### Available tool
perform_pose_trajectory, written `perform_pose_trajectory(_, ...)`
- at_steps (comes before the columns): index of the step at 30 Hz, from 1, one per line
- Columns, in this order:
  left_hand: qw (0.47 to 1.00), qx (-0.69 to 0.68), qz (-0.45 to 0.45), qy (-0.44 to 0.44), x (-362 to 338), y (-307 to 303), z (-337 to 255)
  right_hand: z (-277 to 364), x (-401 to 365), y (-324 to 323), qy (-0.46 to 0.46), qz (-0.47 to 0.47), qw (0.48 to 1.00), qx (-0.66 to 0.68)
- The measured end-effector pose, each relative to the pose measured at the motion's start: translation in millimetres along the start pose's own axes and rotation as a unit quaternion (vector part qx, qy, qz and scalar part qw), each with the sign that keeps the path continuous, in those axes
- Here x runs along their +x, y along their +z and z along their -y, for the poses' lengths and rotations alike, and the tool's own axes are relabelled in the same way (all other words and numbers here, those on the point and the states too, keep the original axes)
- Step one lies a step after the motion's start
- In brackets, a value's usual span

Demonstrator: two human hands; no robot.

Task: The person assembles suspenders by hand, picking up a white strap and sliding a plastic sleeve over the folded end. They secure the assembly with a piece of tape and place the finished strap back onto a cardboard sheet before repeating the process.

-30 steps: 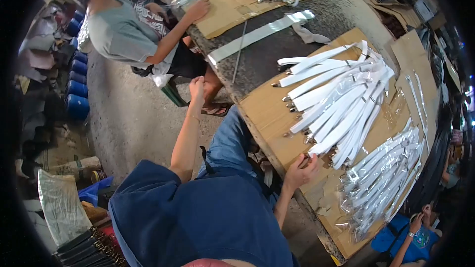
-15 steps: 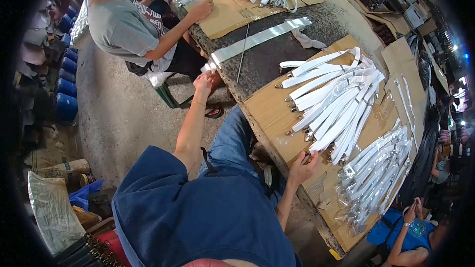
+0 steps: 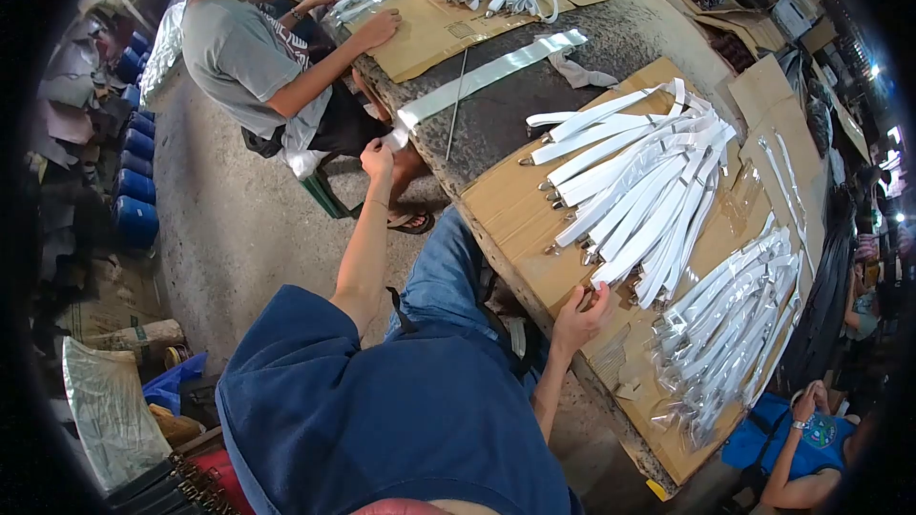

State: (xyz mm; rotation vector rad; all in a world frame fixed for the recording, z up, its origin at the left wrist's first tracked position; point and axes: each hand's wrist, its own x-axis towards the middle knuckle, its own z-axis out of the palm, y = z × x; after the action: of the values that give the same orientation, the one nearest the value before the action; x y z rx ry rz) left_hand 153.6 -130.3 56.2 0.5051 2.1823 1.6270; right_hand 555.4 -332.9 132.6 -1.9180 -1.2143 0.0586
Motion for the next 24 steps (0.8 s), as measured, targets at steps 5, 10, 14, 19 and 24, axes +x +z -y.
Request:
perform_pose_trajectory(5,0.998,-0.006,-0.033,-0.054,-2,-6,-5,-2,1,-1,0.003,0.003,1.0,-0.004)
perform_pose_trajectory(10,0.998,-0.009,-0.041,-0.055,22,7,32,1,2,-3,0.012,0.005,1.0,0.015)
perform_pose_trajectory(14,0.998,0.017,-0.054,-0.005,18,1,23,3,3,-4,0.012,0.009,1.0,0.012)
perform_pose_trajectory(19,0.996,-0.016,-0.074,0.051,27,0,6,1,2,-3,0.017,0.009,1.0,0.009)
perform_pose_trajectory(24,0.974,-0.221,-0.02,0.048,44,6,-52,-1,2,-2,0.013,-0.001,1.0,0.008)
